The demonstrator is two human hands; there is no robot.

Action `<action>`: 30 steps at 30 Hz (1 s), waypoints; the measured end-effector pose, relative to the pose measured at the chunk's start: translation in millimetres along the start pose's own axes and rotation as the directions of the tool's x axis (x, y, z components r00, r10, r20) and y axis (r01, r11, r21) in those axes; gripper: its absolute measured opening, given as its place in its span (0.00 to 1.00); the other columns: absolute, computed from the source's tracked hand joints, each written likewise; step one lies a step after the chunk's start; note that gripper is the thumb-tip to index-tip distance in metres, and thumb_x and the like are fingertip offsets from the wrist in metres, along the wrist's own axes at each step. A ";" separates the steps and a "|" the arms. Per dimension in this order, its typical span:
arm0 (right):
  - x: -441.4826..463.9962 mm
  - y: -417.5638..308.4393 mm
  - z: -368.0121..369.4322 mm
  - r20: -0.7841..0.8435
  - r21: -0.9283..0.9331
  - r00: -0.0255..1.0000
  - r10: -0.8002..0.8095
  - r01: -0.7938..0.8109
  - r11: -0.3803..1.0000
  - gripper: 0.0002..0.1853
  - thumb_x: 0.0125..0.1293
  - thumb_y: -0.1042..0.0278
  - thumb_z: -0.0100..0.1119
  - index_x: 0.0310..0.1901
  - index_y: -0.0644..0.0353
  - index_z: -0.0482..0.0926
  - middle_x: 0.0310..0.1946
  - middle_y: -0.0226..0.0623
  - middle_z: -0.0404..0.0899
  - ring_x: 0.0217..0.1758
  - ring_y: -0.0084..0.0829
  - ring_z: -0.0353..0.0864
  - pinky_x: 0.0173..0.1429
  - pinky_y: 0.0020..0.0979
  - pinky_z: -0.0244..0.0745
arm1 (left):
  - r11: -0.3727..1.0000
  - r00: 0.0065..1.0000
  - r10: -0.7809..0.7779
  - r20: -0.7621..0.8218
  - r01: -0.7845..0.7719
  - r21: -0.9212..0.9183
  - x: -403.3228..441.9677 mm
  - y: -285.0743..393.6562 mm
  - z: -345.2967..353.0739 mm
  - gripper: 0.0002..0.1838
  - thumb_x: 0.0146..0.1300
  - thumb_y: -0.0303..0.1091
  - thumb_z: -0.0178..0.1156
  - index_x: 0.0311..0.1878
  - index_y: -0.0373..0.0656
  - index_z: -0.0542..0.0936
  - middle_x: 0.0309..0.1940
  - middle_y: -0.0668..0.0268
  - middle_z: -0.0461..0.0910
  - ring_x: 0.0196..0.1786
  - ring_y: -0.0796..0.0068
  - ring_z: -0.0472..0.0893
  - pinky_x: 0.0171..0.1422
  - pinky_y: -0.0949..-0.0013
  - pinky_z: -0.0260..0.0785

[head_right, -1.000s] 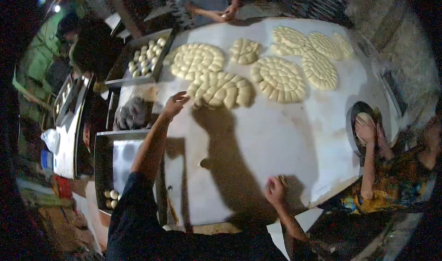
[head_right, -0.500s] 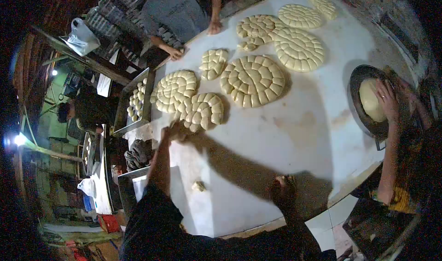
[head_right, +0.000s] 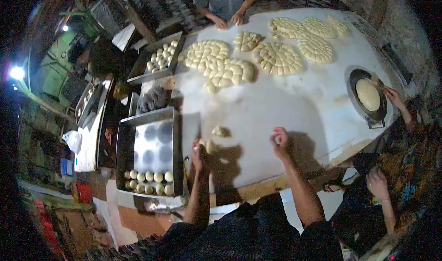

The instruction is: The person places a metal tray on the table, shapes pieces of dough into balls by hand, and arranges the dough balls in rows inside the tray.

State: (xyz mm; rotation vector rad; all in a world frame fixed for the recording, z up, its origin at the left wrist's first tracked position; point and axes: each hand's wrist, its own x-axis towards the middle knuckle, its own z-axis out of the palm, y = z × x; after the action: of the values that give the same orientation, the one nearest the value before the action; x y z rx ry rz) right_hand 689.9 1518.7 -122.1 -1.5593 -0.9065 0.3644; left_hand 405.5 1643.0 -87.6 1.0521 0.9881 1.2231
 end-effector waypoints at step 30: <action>-3.6 -25.3 12.2 0.491 -0.448 0.854 -0.173 0.418 0.791 0.10 0.59 0.69 0.51 0.36 0.69 0.72 0.33 0.59 0.71 0.45 0.61 0.70 0.58 0.57 0.61 | 0.406 0.888 -0.192 0.418 -0.317 0.857 -54.5 -6.3 75.5 0.27 0.54 0.37 0.59 0.58 0.38 0.72 0.57 0.50 0.70 0.64 0.46 0.64 0.70 0.50 0.55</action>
State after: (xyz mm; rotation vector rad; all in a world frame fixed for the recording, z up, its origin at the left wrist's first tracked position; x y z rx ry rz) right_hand 670.7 1523.5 -101.9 -1.8343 -1.7059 0.2238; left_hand 475.1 1582.1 -74.8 2.1724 1.2500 0.2892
